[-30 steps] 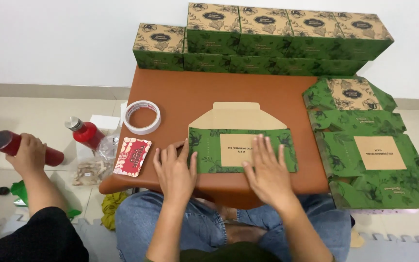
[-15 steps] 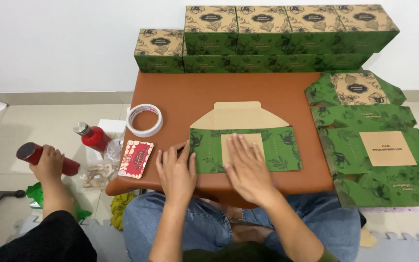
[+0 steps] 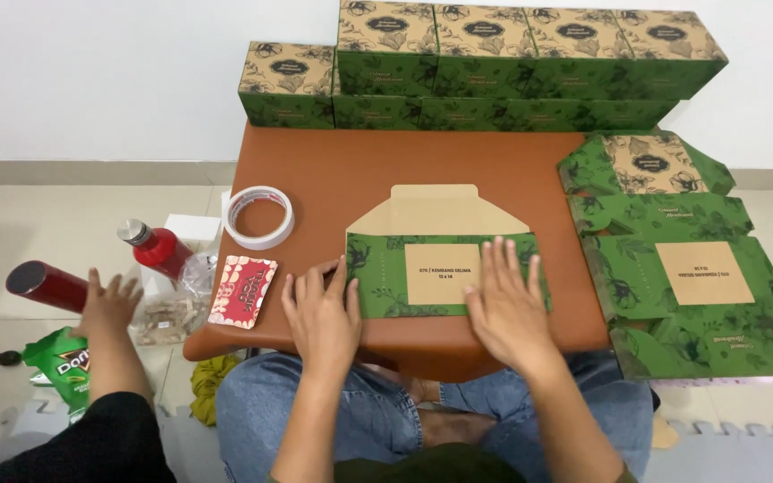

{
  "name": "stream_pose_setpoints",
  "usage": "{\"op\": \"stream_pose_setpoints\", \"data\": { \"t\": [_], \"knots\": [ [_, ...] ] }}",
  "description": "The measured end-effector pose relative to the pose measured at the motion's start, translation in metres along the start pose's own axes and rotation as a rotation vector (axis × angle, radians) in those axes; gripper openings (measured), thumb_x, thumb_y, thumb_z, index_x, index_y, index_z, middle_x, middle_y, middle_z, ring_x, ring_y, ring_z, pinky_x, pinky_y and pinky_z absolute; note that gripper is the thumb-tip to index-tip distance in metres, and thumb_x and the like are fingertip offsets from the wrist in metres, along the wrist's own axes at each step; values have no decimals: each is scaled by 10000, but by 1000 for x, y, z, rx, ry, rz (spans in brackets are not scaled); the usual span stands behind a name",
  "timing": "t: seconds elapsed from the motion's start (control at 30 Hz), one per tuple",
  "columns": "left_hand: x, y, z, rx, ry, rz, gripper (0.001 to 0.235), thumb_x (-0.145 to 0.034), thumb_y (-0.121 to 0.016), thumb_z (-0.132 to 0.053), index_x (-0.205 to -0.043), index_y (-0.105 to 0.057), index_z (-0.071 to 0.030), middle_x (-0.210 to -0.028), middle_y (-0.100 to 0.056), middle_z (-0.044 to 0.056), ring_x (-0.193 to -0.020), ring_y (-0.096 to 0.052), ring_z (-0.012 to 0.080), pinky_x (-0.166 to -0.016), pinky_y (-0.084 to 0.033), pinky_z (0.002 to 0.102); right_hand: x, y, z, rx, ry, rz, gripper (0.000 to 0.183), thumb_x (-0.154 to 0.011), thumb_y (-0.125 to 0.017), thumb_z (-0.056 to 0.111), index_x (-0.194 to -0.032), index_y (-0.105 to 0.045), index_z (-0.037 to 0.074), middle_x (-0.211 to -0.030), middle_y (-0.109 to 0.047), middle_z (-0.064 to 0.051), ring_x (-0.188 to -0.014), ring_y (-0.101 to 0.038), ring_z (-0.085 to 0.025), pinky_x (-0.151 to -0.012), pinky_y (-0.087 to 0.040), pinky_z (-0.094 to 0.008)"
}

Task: Assembling cardboard boxes from flat templates by folding and tucking the edges.

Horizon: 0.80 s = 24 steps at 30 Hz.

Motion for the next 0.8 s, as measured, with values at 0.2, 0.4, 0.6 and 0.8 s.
{"op": "stream_pose_setpoints", "data": {
  "t": [0.2,0.4,0.6,0.8],
  "knots": [
    [2,-5,4,-28,-7,2,309,-939,-660,-263,-1220,-725,-152,-1095,-627,10,-1139,-583,215,-1161,-283,512,-16,-4,119,-97,235,82,677,-1035,-246,367,-1581,-203,-30,-1663,-123,-247,-1557,-62,-337,-1222,-7,-515],
    [2,-3,4,-40,-1,23,318,-929,-670,-273,-1222,-722,-161,-1104,-628,9,-1129,-588,215,-1147,-302,505,-21,-8,105,-112,318,66,667,-1029,-278,387,-1589,-228,29,-1671,-171,-173,-1555,-100,-300,-1224,-16,-494],
    [-3,6,-2,-34,62,93,244,-924,-673,-284,-1138,-701,-172,-1048,-617,12,-1094,-601,225,-1168,-291,502,-23,13,6,-110,84,-17,612,-1043,-307,379,-1587,-321,98,-1643,-288,-164,-1536,-200,-330,-1221,-81,-542],
    [-8,-1,-2,-97,92,145,186,-914,-694,-281,-1054,-631,-175,-1008,-569,5,-1069,-573,237,-1149,-291,539,-10,13,-51,-29,50,-92,532,-1044,-382,406,-1551,-421,249,-1538,-445,-40,-1462,-377,-255,-1164,-317,-491]
  ]
}}
Point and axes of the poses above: each hand's wrist, its own x-axis away from the middle knuckle, its own y-axis out of the back of the hand, z = x × y, the point moved 1 cm from there along -x, towards the middle knuckle
